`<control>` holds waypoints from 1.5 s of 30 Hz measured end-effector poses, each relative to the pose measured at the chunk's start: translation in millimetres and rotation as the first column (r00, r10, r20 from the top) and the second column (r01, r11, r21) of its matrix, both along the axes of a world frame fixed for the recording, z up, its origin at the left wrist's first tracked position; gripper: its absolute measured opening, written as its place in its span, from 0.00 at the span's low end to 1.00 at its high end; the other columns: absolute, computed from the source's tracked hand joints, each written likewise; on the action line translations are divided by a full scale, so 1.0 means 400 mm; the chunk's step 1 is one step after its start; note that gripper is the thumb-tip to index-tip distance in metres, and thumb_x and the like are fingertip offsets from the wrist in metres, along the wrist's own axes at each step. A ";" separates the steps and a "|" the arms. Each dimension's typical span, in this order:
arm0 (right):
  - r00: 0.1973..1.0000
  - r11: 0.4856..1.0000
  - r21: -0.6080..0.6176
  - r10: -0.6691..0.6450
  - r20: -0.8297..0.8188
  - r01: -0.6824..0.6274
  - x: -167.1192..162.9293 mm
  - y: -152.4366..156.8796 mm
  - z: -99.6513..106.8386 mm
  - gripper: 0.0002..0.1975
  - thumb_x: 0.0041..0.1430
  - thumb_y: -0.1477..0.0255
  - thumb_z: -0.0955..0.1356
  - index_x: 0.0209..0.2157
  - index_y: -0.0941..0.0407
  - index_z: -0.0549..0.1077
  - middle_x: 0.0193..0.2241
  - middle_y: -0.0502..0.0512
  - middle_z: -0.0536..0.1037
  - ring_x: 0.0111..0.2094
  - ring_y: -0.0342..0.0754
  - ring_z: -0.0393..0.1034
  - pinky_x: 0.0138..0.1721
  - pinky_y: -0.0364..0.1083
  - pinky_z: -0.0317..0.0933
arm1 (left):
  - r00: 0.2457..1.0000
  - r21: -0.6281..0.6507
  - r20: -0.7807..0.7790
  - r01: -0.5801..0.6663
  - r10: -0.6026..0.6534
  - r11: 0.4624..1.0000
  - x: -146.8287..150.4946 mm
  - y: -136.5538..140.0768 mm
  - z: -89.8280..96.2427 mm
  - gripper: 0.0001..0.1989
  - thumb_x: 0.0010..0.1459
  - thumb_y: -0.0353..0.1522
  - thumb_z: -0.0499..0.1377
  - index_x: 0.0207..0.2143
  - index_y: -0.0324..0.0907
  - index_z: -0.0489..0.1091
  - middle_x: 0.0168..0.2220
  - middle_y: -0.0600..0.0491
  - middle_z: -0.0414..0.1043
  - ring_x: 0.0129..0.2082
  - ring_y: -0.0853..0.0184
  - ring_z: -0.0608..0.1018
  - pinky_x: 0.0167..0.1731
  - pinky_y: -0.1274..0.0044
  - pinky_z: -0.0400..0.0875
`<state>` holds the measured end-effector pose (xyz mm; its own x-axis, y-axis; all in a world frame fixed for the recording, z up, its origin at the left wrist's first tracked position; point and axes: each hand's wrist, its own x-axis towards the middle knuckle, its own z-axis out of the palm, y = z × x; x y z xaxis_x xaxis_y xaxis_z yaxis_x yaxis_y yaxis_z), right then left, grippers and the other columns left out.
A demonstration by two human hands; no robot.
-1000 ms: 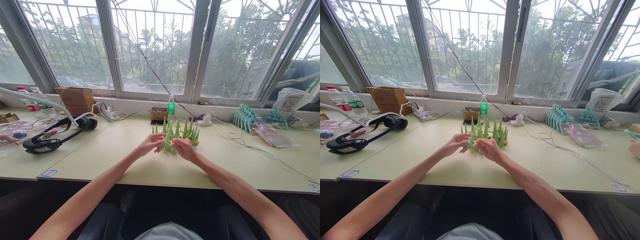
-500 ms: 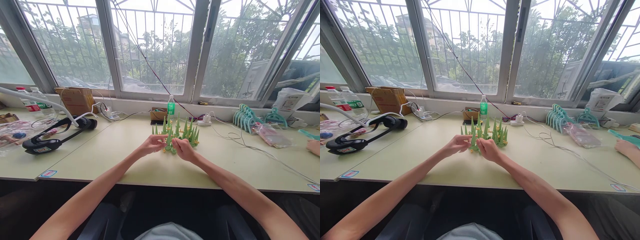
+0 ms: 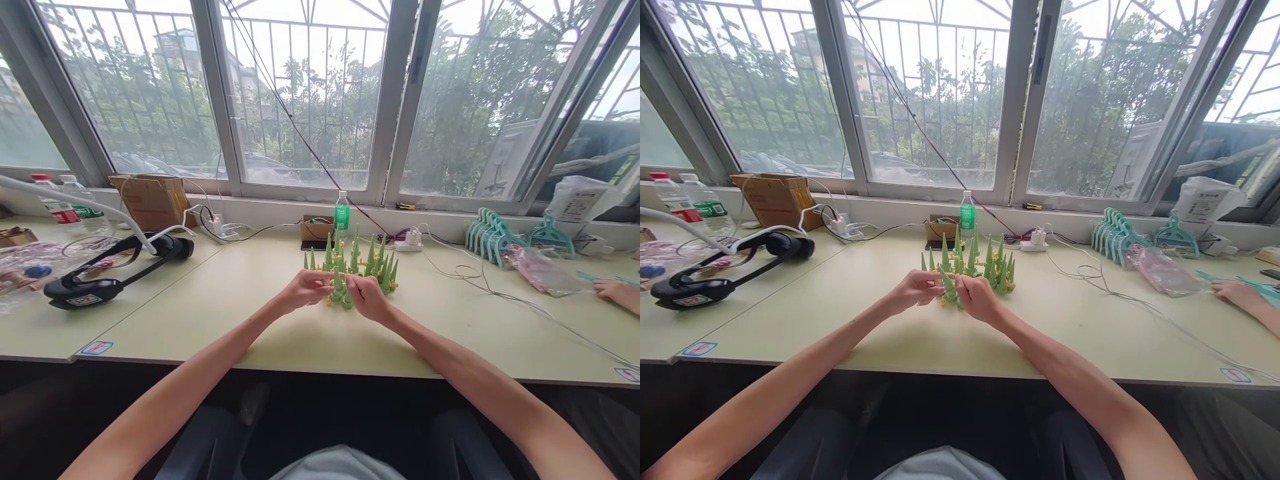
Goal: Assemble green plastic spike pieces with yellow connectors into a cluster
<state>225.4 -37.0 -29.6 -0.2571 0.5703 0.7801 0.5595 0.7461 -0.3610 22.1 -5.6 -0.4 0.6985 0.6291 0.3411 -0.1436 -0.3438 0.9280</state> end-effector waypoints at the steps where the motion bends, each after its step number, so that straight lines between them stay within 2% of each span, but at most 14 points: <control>1: 1.000 1.000 0.001 -0.002 -0.001 0.002 0.000 0.000 0.000 0.24 0.72 0.62 0.53 0.20 0.54 0.53 0.13 0.44 0.54 0.15 0.38 0.45 0.20 0.41 0.45 | 1.000 0.004 0.007 -0.009 0.009 1.000 0.000 0.000 0.000 0.18 0.50 0.39 0.69 0.39 0.34 0.78 0.18 0.60 0.59 0.15 0.79 0.57 0.15 0.81 0.53; 5: 1.000 1.000 0.022 -0.016 -0.001 0.016 -0.004 -0.003 0.004 0.24 0.72 0.62 0.53 0.20 0.54 0.54 0.13 0.44 0.53 0.15 0.38 0.45 0.20 0.41 0.45 | 1.000 -0.006 0.014 -0.014 0.014 1.000 0.002 -0.002 0.002 0.17 0.50 0.39 0.70 0.36 0.34 0.78 0.17 0.60 0.60 0.15 0.79 0.58 0.16 0.79 0.57; 13: 0.999 0.999 0.037 -0.034 0.005 0.034 -0.010 -0.013 0.010 0.25 0.73 0.61 0.52 0.20 0.54 0.54 0.14 0.44 0.52 0.16 0.39 0.44 0.20 0.42 0.46 | 0.999 -0.024 -0.008 0.034 -0.034 0.999 -0.003 -0.005 0.010 0.15 0.53 0.40 0.68 0.28 0.34 0.77 0.18 0.59 0.57 0.17 0.77 0.60 0.17 0.80 0.56; 16: 0.999 0.998 0.053 -0.041 0.017 0.040 -0.011 -0.015 0.010 0.24 0.73 0.62 0.53 0.20 0.54 0.54 0.14 0.44 0.53 0.16 0.39 0.44 0.20 0.42 0.44 | 0.998 -0.013 -0.032 0.051 -0.051 0.999 -0.008 -0.003 0.010 0.17 0.57 0.41 0.65 0.30 0.33 0.79 0.17 0.59 0.57 0.18 0.76 0.62 0.19 0.80 0.57; 22: 0.997 0.995 0.082 -0.058 0.046 0.054 -0.009 -0.012 0.003 0.24 0.73 0.64 0.52 0.21 0.54 0.55 0.14 0.44 0.54 0.15 0.39 0.45 0.20 0.41 0.44 | 0.998 -0.049 -0.009 0.056 -0.057 0.997 -0.012 0.010 -0.001 0.24 0.55 0.45 0.65 0.44 0.34 0.79 0.18 0.58 0.62 0.17 0.75 0.61 0.18 0.79 0.55; 24: 0.994 0.992 0.100 -0.082 0.073 0.074 -0.008 -0.012 -0.001 0.24 0.73 0.64 0.52 0.21 0.54 0.57 0.13 0.45 0.56 0.15 0.39 0.46 0.20 0.42 0.44 | 0.999 -0.052 0.008 0.053 -0.053 0.997 -0.012 0.015 -0.006 0.23 0.55 0.44 0.66 0.43 0.34 0.79 0.17 0.58 0.61 0.17 0.75 0.61 0.18 0.80 0.54; 28: 0.983 0.985 0.134 -0.127 0.131 0.109 -0.009 -0.012 -0.010 0.24 0.73 0.66 0.53 0.22 0.55 0.59 0.13 0.45 0.58 0.14 0.39 0.47 0.21 0.42 0.43 | 0.999 -0.067 0.029 0.045 -0.043 0.997 -0.009 0.020 -0.013 0.20 0.54 0.43 0.67 0.35 0.33 0.80 0.16 0.57 0.61 0.17 0.75 0.61 0.17 0.80 0.54; 31: 0.977 0.980 0.154 -0.150 0.152 0.127 -0.009 -0.010 -0.016 0.23 0.73 0.67 0.53 0.22 0.55 0.60 0.13 0.45 0.58 0.14 0.38 0.47 0.21 0.41 0.42 | 0.999 -0.077 0.030 0.029 -0.027 0.997 -0.004 0.017 -0.012 0.19 0.54 0.43 0.67 0.32 0.33 0.78 0.16 0.57 0.62 0.16 0.76 0.62 0.17 0.80 0.54; 37: 0.975 0.968 0.198 -0.183 0.126 0.156 0.001 -0.002 -0.016 0.23 0.73 0.67 0.53 0.22 0.55 0.59 0.13 0.45 0.57 0.14 0.39 0.47 0.21 0.42 0.42 | 0.999 -0.054 -0.025 0.040 -0.041 0.998 0.005 -0.009 0.009 0.19 0.52 0.40 0.69 0.41 0.36 0.75 0.18 0.62 0.57 0.16 0.77 0.60 0.16 0.82 0.54; 40: 0.974 0.963 0.206 -0.198 0.108 0.173 0.005 0.001 -0.015 0.23 0.73 0.67 0.53 0.21 0.54 0.57 0.13 0.44 0.54 0.14 0.39 0.45 0.21 0.42 0.41 | 0.999 -0.067 -0.033 0.017 -0.019 0.998 0.008 -0.016 0.013 0.21 0.50 0.38 0.70 0.43 0.40 0.68 0.21 0.63 0.60 0.16 0.78 0.61 0.16 0.83 0.54; 45: 0.975 0.960 0.215 -0.201 0.092 0.178 0.002 0.004 -0.021 0.24 0.73 0.67 0.53 0.21 0.54 0.57 0.13 0.44 0.54 0.14 0.39 0.44 0.21 0.43 0.41 | 0.998 -0.079 -0.066 0.019 -0.024 0.997 0.011 -0.012 0.007 0.20 0.50 0.40 0.70 0.32 0.39 0.64 0.21 0.60 0.62 0.16 0.79 0.60 0.16 0.83 0.52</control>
<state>226.2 -35.5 -38.0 -0.2517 0.4483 0.8577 0.7259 0.6736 -0.1391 26.4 -10.3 2.4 0.7319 0.6364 0.2436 -0.0870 -0.2672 0.9597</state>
